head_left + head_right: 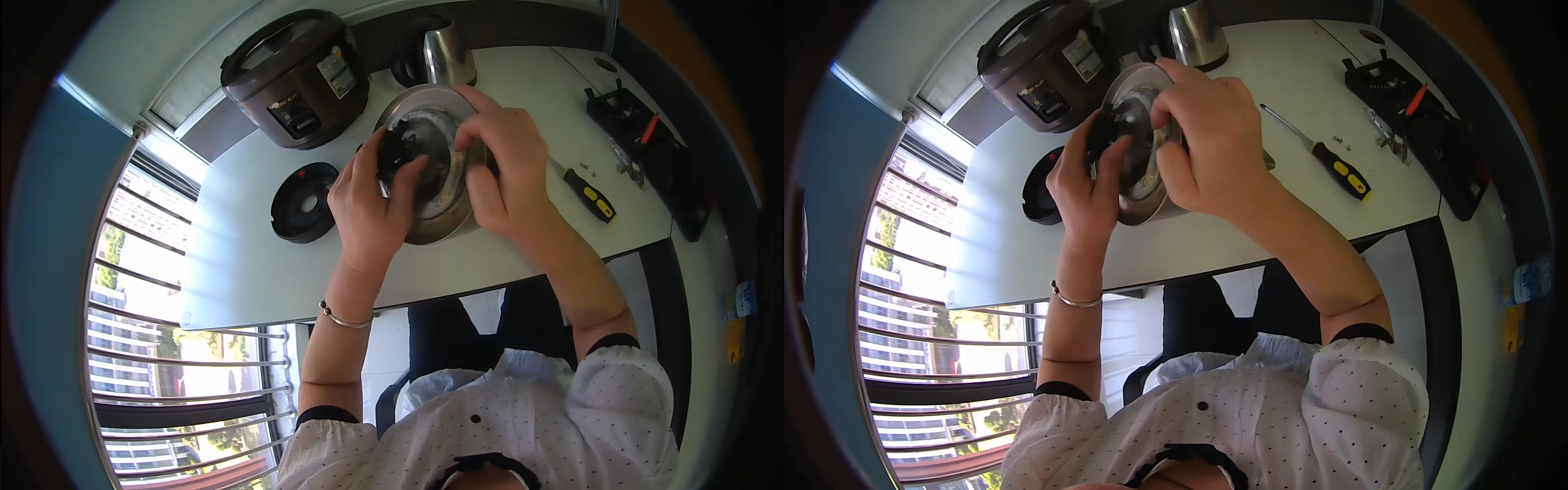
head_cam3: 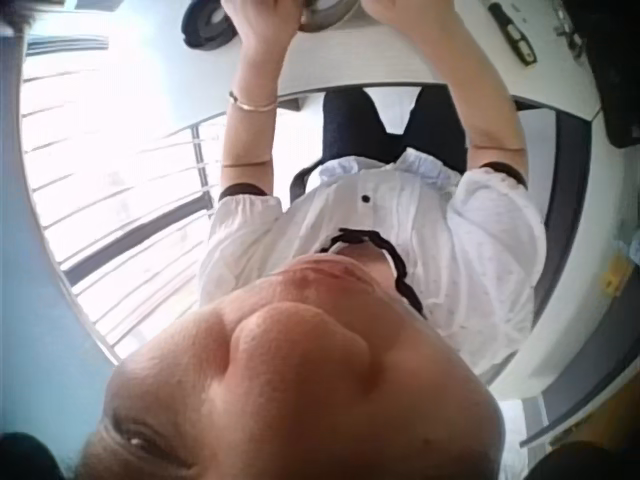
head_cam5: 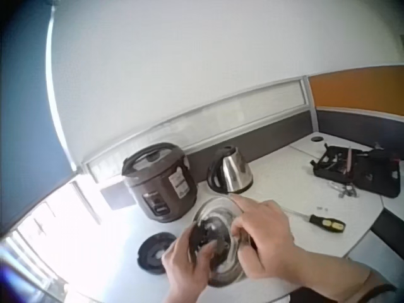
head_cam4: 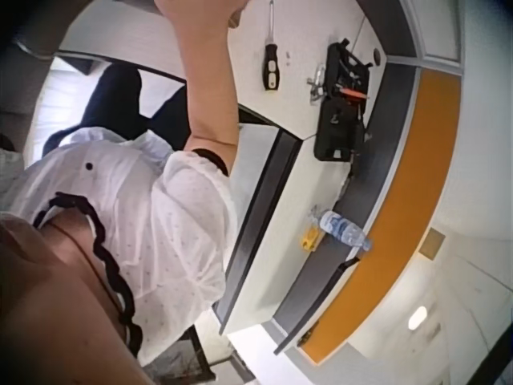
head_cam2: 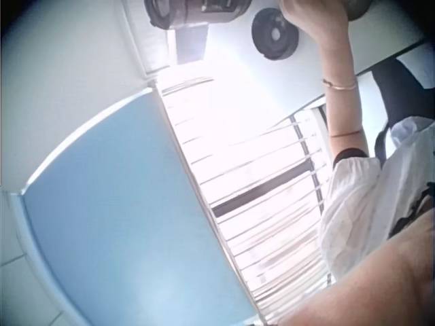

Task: The person disassembles the base of a stainless steel electric kettle, removes the heating element, and then reassembles the unit using a screwdriver and their hands. They manipulate the internal wires and components to fit the parts back together.

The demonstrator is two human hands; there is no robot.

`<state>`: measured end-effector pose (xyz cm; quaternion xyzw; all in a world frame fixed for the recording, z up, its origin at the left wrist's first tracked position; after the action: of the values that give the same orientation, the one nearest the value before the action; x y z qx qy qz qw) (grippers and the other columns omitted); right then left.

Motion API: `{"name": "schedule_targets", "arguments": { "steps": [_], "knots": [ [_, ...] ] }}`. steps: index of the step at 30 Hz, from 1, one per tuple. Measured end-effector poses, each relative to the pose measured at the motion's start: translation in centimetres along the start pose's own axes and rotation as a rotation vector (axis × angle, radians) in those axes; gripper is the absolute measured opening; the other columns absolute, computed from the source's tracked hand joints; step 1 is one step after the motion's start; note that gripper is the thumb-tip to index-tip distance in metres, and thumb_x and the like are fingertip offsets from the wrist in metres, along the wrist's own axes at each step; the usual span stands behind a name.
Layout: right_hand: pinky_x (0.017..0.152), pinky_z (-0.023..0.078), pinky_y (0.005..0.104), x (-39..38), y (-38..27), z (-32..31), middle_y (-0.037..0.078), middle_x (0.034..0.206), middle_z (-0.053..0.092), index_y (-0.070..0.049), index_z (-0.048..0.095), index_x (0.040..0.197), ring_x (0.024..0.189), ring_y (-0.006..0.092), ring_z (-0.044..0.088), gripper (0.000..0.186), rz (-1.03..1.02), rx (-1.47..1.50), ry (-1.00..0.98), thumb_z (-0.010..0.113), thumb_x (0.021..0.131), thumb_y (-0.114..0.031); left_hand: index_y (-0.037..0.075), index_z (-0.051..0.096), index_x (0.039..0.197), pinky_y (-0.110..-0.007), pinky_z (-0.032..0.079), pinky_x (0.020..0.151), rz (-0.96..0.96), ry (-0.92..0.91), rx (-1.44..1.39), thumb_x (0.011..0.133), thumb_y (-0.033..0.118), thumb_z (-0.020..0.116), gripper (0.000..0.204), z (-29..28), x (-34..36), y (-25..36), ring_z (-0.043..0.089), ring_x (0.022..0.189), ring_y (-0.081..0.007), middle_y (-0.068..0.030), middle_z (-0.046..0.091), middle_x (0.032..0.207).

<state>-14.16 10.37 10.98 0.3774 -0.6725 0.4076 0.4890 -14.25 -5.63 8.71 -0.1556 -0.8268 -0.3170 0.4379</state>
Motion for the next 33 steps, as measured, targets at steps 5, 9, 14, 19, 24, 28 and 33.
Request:
{"name": "schedule_targets", "arguments": {
  "steps": [5, 9, 14, 19, 24, 28, 33],
  "knots": [
    [0.059, 0.042, 0.0380, -0.1, 0.4, 0.4, 0.023, 0.103, 0.062, -0.005, 0.054, 0.073, 0.065, 0.0297, 0.058, 0.016, 0.034, 0.041, 0.003, 0.054, 0.057, -0.007, -0.004, 0.060, 0.108, -0.029, 0.049, 0.058, -0.015, 0.027, -0.027, 0.077, 0.013, 0.071, 0.037, 0.0, -0.2, -0.3, 0.065, 0.065, -0.0240, -0.0150, 0.065, 0.077],
    [0.059, 0.044, 0.0384, 0.0, 0.7, 0.4, 0.024, 0.104, 0.062, -0.005, 0.053, 0.073, 0.063, 0.0302, 0.057, 0.016, 0.042, 0.057, -0.001, 0.055, 0.057, -0.007, -0.004, 0.059, 0.108, -0.028, 0.049, 0.059, -0.026, 0.028, -0.015, 0.078, 0.012, 0.071, 0.036, 0.0, -0.1, -0.3, 0.065, 0.065, -0.0220, -0.0144, 0.066, 0.076],
    [0.057, 0.044, 0.0385, 0.3, 0.5, 0.1, 0.018, 0.096, 0.063, -0.006, 0.052, 0.072, 0.060, 0.0297, 0.055, 0.015, 0.022, 0.072, 0.020, 0.055, 0.058, -0.007, -0.004, 0.061, 0.106, -0.027, 0.049, 0.059, -0.041, 0.040, -0.017, 0.079, 0.013, 0.071, 0.034, 0.0, -0.1, -0.7, 0.065, 0.063, -0.0202, -0.0144, 0.066, 0.075],
    [0.059, 0.044, 0.0345, 0.9, 0.8, 0.8, 0.008, 0.073, 0.060, 0.002, 0.058, 0.096, 0.053, 0.0242, 0.049, 0.035, 0.014, 0.080, -0.012, 0.047, 0.063, -0.004, -0.003, 0.062, 0.105, -0.024, 0.048, 0.059, -0.196, -0.011, -0.068, 0.080, 0.014, 0.071, 0.032, 0.0, 0.2, -1.7, 0.064, 0.062, -0.0158, -0.0130, 0.066, 0.073],
    [0.061, 0.048, 0.0356, 2.1, 1.9, 2.2, 0.008, 0.066, 0.058, 0.000, 0.059, 0.091, 0.053, 0.0258, 0.054, 0.025, 0.045, 0.093, -0.066, 0.048, 0.069, -0.006, -0.005, 0.063, 0.103, -0.019, 0.046, 0.061, -0.313, -0.034, -0.253, 0.079, 0.016, 0.075, 0.035, 0.0, 0.8, -3.4, 0.057, 0.065, -0.0057, -0.0078, 0.068, 0.078],
    [0.059, 0.049, 0.0360, 2.8, 2.8, 3.0, 0.009, 0.063, 0.058, -0.001, 0.058, 0.084, 0.051, 0.0260, 0.055, 0.018, 0.095, 0.096, -0.111, 0.047, 0.071, -0.007, -0.007, 0.061, 0.110, -0.020, 0.048, 0.068, -0.335, -0.102, -0.279, 0.079, 0.016, 0.074, 0.040, 0.2, 1.3, -4.0, 0.060, 0.074, -0.0076, -0.0090, 0.069, 0.084],
    [0.065, 0.051, 0.0361, 2.9, 3.2, 2.6, 0.010, 0.060, 0.057, -0.001, 0.056, 0.075, 0.048, 0.0250, 0.053, 0.011, 0.147, 0.124, -0.098, 0.047, 0.072, -0.007, -0.007, 0.060, 0.115, -0.021, 0.049, 0.074, -0.319, -0.109, -0.294, 0.083, 0.018, 0.071, 0.041, 0.0, 1.0, -4.2, 0.061, 0.079, -0.0095, -0.0094, 0.069, 0.086]
  ]
}}
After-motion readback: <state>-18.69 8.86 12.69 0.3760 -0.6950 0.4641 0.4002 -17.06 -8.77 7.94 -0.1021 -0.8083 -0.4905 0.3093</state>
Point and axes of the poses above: each hand's wrist, its own x-axis towards the middle knuckle, its own z-axis out of the palm, y = z × x, the point moved 10 cm from there along x, towards the middle knuckle
